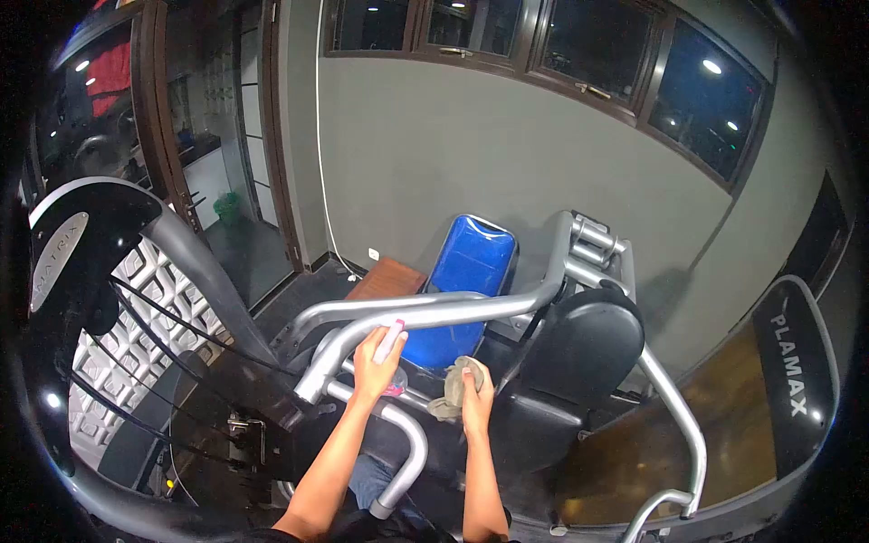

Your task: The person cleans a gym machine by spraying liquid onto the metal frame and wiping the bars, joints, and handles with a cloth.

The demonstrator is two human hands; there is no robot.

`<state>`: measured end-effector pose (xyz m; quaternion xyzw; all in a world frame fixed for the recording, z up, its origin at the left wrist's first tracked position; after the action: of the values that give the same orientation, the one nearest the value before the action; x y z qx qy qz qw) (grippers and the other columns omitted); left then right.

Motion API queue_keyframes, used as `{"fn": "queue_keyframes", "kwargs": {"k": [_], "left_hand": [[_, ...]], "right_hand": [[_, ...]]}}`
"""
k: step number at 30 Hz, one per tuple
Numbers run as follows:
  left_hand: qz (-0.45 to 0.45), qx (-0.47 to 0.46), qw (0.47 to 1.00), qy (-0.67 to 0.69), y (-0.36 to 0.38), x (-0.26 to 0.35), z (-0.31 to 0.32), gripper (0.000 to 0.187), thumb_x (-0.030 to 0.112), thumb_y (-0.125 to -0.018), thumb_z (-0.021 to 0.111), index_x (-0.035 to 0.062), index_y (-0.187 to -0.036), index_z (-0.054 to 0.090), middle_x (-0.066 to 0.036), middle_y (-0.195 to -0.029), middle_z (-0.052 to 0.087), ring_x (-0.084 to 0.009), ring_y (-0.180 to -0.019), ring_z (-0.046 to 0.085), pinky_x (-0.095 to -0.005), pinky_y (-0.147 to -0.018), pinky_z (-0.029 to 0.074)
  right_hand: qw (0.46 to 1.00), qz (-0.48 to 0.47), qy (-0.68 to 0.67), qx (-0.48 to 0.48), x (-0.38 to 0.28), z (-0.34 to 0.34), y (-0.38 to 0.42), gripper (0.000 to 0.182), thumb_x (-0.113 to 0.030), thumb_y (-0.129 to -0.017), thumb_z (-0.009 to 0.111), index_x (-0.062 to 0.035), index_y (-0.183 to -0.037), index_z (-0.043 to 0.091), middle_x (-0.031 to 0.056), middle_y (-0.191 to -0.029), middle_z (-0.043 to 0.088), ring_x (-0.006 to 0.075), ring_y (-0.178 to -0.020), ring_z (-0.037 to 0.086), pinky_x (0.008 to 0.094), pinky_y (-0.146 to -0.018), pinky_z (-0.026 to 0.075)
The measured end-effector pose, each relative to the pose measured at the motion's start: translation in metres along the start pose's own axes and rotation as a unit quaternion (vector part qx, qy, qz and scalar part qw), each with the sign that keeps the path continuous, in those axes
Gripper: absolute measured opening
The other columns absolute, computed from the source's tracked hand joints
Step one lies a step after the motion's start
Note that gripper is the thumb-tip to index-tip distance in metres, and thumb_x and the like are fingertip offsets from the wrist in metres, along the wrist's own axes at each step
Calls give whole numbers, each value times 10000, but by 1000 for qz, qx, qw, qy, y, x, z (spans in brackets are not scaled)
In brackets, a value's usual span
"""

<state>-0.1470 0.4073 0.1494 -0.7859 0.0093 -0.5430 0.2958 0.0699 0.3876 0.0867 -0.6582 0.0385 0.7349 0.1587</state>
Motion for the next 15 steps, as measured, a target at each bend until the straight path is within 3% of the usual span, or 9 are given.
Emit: {"fn": "queue_keyframes", "kwargs": {"k": [4, 7, 9, 11, 15], "left_hand": [[-52, -18, 998, 39, -1, -23, -18, 260, 265, -925, 714, 9, -899, 673, -146, -788, 635, -318, -722, 636, -393, -692, 488], [-78, -46, 993, 79, -2, -27, -32, 222, 210, -938, 703, 3, -869, 660, -96, -739, 606, -201, -660, 617, -342, -627, 467], [-57, -29, 995, 74, -1, -32, -36, 211, 195, -939, 702, 0, -870, 658, -80, -731, 595, -171, -647, 602, -325, -607, 456], [-37, -15, 997, 65, -1, -29, -42, 201, 180, -941, 702, -3, -871, 656, -65, -722, 585, -141, -634, 587, -309, -588, 446], [-47, -27, 996, 67, -4, -27, -45, 178, 146, -947, 696, -15, -888, 649, -53, -728, 581, -119, -625, 558, -294, -581, 439]], "right_hand": [[1000, 2, 13, 16, -14, -10, -2, 257, -134, -950, 535, -31, -1170, 619, 57, -1118, 621, 165, -1071, 566, 302, -995, 420], [1000, 6, 11, 9, -7, -13, -11, 302, -178, -926, 523, -37, -1177, 613, 55, -1112, 625, 168, -1123, 559, 304, -993, 413], [1000, -9, 15, -5, -5, -5, -21, 310, -152, -890, 507, -45, -1162, 612, 60, -1124, 598, 173, -1142, 541, 298, -998, 400], [991, -94, 94, 13, -10, 14, -32, 318, -78, -862, 499, -4, -1155, 597, 120, -1144, 588, 245, -1117, 559, 353, -1017, 415], [942, -238, 235, 30, -33, 69, -52, 409, 27, -798, 625, -33, -1202, 603, 163, -1188, 541, 332, -1172, 532, 416, -1047, 403]]}}
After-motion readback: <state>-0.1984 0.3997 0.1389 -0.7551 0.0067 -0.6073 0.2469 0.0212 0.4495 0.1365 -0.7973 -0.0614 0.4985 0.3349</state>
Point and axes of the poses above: each hand's wrist, its own y-axis away from the middle knuckle, its own z-axis out of the palm, x = y × z, the point moved 4 cm from there along -y, towards the middle knuckle
